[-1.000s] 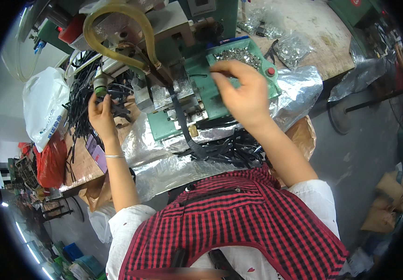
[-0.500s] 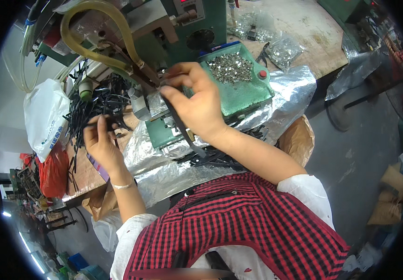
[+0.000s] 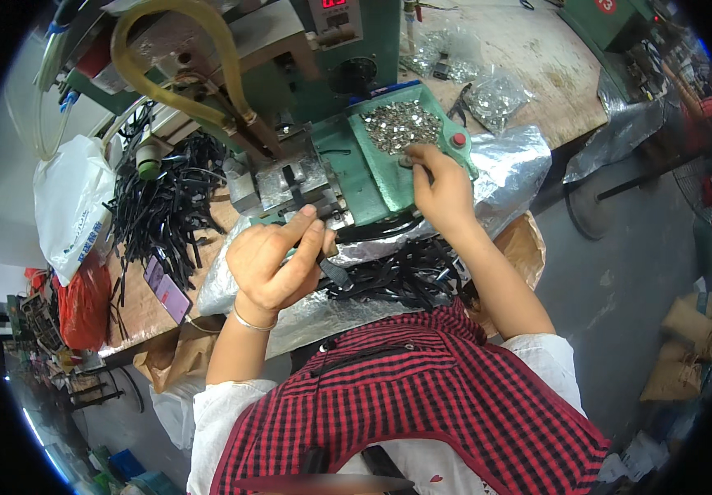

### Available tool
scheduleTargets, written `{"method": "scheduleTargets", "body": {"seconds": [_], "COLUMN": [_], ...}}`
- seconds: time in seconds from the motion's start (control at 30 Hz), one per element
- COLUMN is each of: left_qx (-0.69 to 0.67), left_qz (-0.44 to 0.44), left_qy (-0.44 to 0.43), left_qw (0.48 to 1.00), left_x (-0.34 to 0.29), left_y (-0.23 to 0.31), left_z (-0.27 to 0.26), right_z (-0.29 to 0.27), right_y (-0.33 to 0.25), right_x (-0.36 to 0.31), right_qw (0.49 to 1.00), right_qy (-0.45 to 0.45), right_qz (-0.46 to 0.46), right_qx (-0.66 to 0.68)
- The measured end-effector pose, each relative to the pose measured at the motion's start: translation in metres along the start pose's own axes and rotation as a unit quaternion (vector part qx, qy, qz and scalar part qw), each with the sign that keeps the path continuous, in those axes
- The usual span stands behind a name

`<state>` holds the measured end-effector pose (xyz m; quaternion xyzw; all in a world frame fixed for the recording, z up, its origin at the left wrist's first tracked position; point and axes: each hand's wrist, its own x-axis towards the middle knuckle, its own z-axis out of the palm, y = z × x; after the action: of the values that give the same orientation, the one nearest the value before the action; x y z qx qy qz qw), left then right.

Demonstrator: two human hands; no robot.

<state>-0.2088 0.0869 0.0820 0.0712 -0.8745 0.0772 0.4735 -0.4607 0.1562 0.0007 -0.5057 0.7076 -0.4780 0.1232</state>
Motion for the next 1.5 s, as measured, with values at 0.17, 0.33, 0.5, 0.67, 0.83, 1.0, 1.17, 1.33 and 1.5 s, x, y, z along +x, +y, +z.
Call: {"method": "scheduleTargets", "body": {"seconds": [0.17, 0.33, 0.5, 0.67, 0.83, 1.0, 1.17, 1.33, 1.5], "left_qx": [-0.002, -0.01, -0.012, -0.077, 0.041, 0.193, 0.295, 0.258, -0.031], "left_qz": [0.003, 0.0, -0.021, -0.14, -0.196, -0.243, -0.209, -0.258, -0.543], "left_qy": [0.015, 0.013, 0.003, -0.048, 0.015, 0.022, -0.25, -0.188, 0.058], "left_qw": [1.0, 1.0, 1.0, 0.986, 0.98, 0.95, 0.898, 0.912, 0.837], "left_x": [-0.002, -0.002, -0.001, -0.01, -0.041, -0.018, -0.128, -0.159, -0.14], "left_y": [-0.004, -0.004, -0.001, 0.021, 0.021, -0.051, -0.15, -0.161, -0.145], "left_z": [0.005, 0.004, -0.002, -0.02, -0.092, -0.1, -0.038, -0.023, -0.035], "right_z": [-0.015, -0.02, -0.012, -0.002, -0.012, -0.007, 0.004, -0.018, -0.024], "right_y": [-0.003, 0.015, 0.001, 0.002, -0.008, -0.013, -0.028, 0.005, -0.025], "right_x": [0.022, 0.021, 0.014, 0.015, 0.01, 0.017, 0.021, -0.001, -0.012], "right_qw": [0.982, 0.998, 0.985, 0.964, 0.983, 0.994, 0.997, 0.991, 0.992], "right_qy": [0.171, 0.048, 0.007, 0.026, 0.074, 0.071, 0.055, 0.132, 0.088], "right_qz": [-0.049, -0.018, -0.031, -0.067, 0.084, 0.053, 0.048, 0.014, 0.027], "right_qx": [0.063, -0.047, -0.172, -0.257, -0.142, -0.059, -0.003, -0.03, 0.083]}}
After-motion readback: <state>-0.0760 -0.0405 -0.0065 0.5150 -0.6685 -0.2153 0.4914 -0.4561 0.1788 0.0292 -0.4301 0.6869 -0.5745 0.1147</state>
